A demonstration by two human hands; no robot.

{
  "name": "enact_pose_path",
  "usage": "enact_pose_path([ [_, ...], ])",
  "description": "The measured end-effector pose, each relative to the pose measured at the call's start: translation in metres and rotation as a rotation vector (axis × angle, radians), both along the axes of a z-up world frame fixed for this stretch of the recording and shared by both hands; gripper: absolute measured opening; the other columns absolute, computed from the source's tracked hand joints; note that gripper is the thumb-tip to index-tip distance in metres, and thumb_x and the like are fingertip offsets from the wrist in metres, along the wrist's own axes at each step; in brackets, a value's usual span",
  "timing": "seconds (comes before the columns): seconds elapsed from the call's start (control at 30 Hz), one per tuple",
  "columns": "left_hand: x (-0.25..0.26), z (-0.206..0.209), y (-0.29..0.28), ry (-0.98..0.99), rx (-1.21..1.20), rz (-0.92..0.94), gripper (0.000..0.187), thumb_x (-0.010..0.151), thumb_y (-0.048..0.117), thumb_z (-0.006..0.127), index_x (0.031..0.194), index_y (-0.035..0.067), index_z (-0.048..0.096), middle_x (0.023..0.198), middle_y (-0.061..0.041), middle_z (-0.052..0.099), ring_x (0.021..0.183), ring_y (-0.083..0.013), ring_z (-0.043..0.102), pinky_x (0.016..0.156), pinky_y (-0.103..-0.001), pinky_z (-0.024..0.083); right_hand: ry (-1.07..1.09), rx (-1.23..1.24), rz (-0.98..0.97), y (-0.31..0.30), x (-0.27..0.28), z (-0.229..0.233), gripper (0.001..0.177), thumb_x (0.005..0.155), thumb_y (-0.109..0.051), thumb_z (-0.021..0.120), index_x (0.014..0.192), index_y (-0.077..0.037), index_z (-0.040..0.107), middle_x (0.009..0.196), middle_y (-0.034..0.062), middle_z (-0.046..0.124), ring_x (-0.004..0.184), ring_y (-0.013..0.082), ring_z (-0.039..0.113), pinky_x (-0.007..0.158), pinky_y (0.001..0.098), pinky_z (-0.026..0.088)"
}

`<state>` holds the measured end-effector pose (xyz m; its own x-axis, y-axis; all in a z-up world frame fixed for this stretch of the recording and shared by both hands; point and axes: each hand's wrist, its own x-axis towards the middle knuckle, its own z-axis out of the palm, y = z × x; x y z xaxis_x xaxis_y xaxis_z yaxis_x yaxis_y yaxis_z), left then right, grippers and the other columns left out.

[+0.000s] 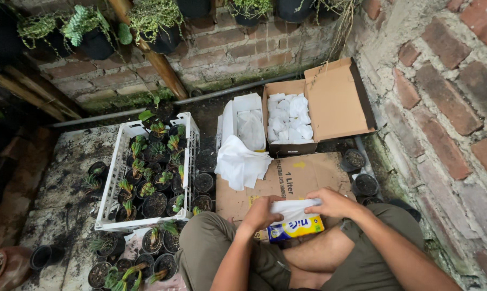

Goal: The person wraps individual plant cuttings in white tissue paper, securing them by hand before placing them into a cardboard box.

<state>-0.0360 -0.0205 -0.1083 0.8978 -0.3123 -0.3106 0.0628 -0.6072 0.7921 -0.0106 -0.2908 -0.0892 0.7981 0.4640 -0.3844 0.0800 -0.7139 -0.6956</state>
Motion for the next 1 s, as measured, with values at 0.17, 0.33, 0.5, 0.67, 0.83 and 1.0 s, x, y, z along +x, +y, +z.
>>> enact_pose_path([
  [0.17,-0.016,0.047,0.007,0.043,-0.206,-0.011,0.045,0.078,0.011,0.078,0.122,0.003,0.072,0.11,-0.031,0.072,0.111,-0.046,0.067,0.094,-0.054,0.054,0.01,0.078,-0.063,-0.002,-0.006,0.019,0.032,0.081,-0.03,0.081,0.111,-0.021,0.084,0.101,0.0097,0.082,0.097,0.0283,0.072,0.087,0.0418,0.055],
  [0.33,-0.018,0.069,0.004,0.103,-0.483,0.071,0.035,0.088,0.018,0.079,0.118,0.0,0.073,0.105,-0.024,0.074,0.095,-0.0332,0.071,0.086,-0.044,0.06,-0.118,0.411,-0.204,-0.006,-0.005,0.038,0.011,0.078,-0.011,0.083,0.089,-0.011,0.085,0.067,0.0004,0.075,0.06,0.0112,0.059,0.053,0.0254,0.044],
  [0.5,-0.005,0.057,-0.008,-0.017,-0.844,0.352,0.017,0.092,0.013,0.078,0.105,0.003,0.074,0.093,-0.005,0.073,0.076,-0.0121,0.069,0.069,-0.025,0.061,-0.476,0.605,-0.539,-0.034,-0.012,0.022,0.027,0.071,-0.01,0.091,0.095,-0.011,0.078,0.08,0.0007,0.075,0.075,0.0074,0.056,0.064,0.0245,0.047],
  [0.67,-0.022,0.099,-0.049,0.002,-0.932,0.484,0.017,0.095,0.018,0.071,0.106,0.005,0.073,0.099,-0.004,0.073,0.081,-0.0128,0.07,0.072,-0.027,0.061,-0.508,0.599,-0.791,-0.062,-0.064,0.072,0.016,0.094,-0.016,0.075,0.106,-0.006,0.071,0.082,0.0003,0.07,0.068,0.0054,0.056,0.057,0.0212,0.046],
  [0.83,-0.04,0.109,-0.111,0.159,-0.958,0.37,0.017,0.098,0.022,0.068,0.108,0.009,0.074,0.101,-0.002,0.075,0.081,-0.0084,0.067,0.068,-0.023,0.055,-0.401,0.731,-1.135,-0.088,-0.114,0.104,0.023,0.102,-0.015,0.068,0.12,-0.001,0.067,0.1,0.0086,0.072,0.077,0.0105,0.062,0.064,0.0234,0.051],
  [1.0,-0.054,0.093,-0.149,0.5,-1.073,0.24,0.013,0.102,0.019,0.066,0.106,0.007,0.069,0.096,-0.005,0.076,0.076,-0.0091,0.069,0.067,-0.023,0.055,-0.054,0.601,-1.325,-0.126,-0.142,0.102,0.021,0.107,-0.021,0.063,0.119,-0.004,0.064,0.097,0.0128,0.069,0.073,0.0237,0.061,0.056,0.0376,0.043],
])
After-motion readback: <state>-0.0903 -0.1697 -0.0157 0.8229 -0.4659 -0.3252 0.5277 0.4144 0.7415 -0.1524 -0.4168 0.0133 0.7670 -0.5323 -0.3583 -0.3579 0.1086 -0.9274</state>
